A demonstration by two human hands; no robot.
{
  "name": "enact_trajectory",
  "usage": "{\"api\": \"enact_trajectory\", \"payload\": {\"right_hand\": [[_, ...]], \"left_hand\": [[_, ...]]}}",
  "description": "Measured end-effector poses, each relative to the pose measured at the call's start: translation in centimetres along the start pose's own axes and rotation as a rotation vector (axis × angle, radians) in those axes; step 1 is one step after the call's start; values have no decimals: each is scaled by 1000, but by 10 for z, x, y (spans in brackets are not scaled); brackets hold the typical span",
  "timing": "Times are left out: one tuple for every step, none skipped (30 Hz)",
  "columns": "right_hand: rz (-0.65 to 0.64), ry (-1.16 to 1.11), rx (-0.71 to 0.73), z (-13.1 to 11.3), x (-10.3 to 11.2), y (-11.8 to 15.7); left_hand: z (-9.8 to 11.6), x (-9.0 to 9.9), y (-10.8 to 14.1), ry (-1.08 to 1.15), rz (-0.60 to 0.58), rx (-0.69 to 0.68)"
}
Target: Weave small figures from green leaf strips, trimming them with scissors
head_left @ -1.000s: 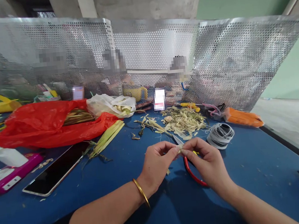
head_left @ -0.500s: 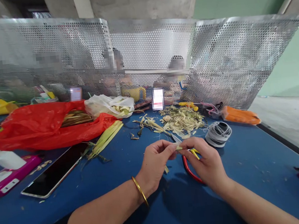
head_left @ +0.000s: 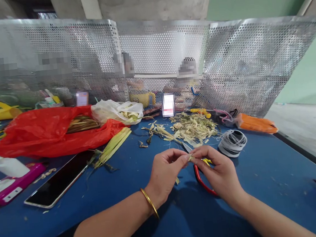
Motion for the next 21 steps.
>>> {"api": "enact_trajectory", "payload": {"right_hand": [[8, -2, 4, -1, 1, 0], [14, -1, 10, -2, 1, 1], [17, 4, 8, -2, 2, 1], [22, 9, 1, -2, 2, 1], [31, 10, -10, -2, 3, 1], [42, 5, -22, -2, 3, 1], [53, -3, -32, -1, 4, 1], [57, -7, -37, -1, 5, 1], [51, -8, -37, -1, 5, 0], [37, -3, -34, -1, 4, 0], [19, 7, -36, -1, 3, -1], [5, 17, -45, 0, 3, -2], [0, 22, -62, 1, 3, -3], [4, 19, -85, 3, 4, -3], [13, 11, -113, 5, 5, -3], [20, 1, -140, 8, 5, -3], [25, -10, -163, 10, 6, -3], [28, -21, -180, 12, 6, -3], [29, -33, -194, 13, 5, -3], [28, -49, -206, 14, 5, -3], [25, -67, -219, 16, 4, -3]], "left_hand": [[1, 1, 0, -33, 3, -15], [2, 1, 0, -66, 3, -31], [3, 1, 0, -98, 4, -50], [4, 2, 0, -127, 4, -69], [5, 2, 0, -153, 5, -90], [6, 2, 0, -174, 5, -108], [7, 2, 0, -189, 2, -123], [7, 2, 0, -201, 0, -135], [8, 2, 0, -211, -2, -145], [8, 2, 0, -225, -6, -154], [10, 2, 1, -242, -10, -164], [11, 2, 1, -262, -15, -173], [12, 1, 1, -285, -21, -180], [13, 0, 2, -307, -28, -187], [15, -1, 2, -326, -34, -196], [16, -1, 3, -345, -33, -206], [18, -1, 3, -364, -28, -216], [19, -1, 3, -384, -21, -226], [20, -1, 4, -406, -14, -234], [21, -1, 4, -428, -9, -241], [22, -1, 4, -453, -9, -249]]}}
Point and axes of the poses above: each hand's wrist, its own y-axis away from the middle knuckle, its own x-axis out of the back of the hand, z = x × y, the point moved 8 cm from there along -y, towards the middle knuckle, and after that the axes turned 5 degrees about -y, right-handed, at the moved point
